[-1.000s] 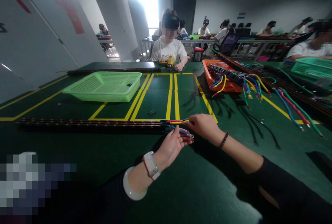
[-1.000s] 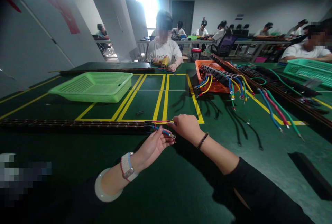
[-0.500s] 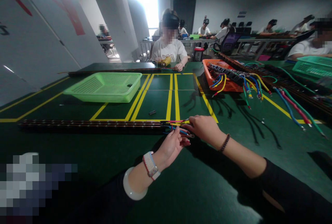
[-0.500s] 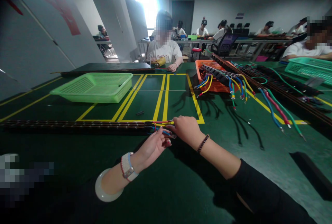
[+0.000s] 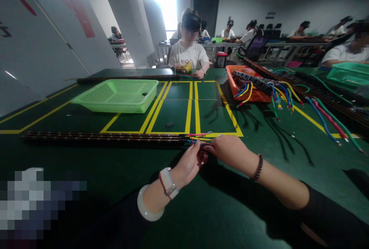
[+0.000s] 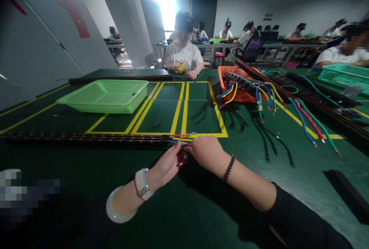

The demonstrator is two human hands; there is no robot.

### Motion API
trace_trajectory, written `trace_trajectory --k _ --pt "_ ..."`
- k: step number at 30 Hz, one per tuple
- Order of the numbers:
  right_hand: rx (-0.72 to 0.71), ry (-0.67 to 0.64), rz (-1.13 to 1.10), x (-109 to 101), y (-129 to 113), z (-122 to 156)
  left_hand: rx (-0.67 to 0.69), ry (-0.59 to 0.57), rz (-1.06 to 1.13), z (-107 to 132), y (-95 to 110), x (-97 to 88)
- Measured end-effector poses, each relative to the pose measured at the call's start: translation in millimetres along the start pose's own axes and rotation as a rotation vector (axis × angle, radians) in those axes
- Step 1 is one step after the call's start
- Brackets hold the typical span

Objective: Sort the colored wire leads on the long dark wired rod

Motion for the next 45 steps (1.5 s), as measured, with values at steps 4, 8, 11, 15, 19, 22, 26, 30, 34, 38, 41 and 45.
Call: trace_trajectory --k 4,8,11,15,19,22,26,30,34,38,41,45 --pt "-0.004 0.013 -0.055 1 8 -3 0.012 -0.046 -0.038 2 1 5.7" --pt "0.012 -0.048 -0.202 14 23 -8 -0.015 -0.084 -0.231 6 -2 13.3" --pt "0.045 -0.081 -0.308 22 32 -12 -0.051 -0.122 -0.541 11 -7 20.0" --pt "0.080 -0.077 -0.361 25 36 -15 -0.062 -0.195 -0.886 18 -14 28.5" --pt "0.099 -0.021 -0.287 21 33 -13 -0.012 -0.252 -0.948 22 -15 34.6" --pt "0.091 0.012 -0.232 20 30 -12 -0.008 -0.249 -0.948 21 -15 34.3" --pt "0.096 0.005 -0.219 24 29 -12 -0.006 -0.243 -0.959 22 -13 34.6" --pt "0.096 -0.009 -0.208 27 29 -13 -0.011 -0.240 -0.972 23 -13 35.2" --pt "0.085 -0.014 -0.187 29 27 -13 -0.021 -0.238 -0.978 23 -13 35.1" --pt "0.052 -0.002 -0.162 27 28 -13 -0.022 -0.242 -0.979 24 -12 36.1" --pt "0.058 0.030 -0.184 24 35 -15 -0.019 -0.248 -0.972 24 -12 36.7" --pt "0.022 0.179 -0.349 17 41 -21 -0.019 -0.242 -0.969 21 -14 34.5"
Point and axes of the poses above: each hand's wrist, its own z-axis away from the middle knuckle, its own x-axis out of the palm, y = z × x, the point moved 8 cm from there along -z, towards the middle knuckle, and after that the axes turned 10 degrees about -x, right-handed, at the moved point
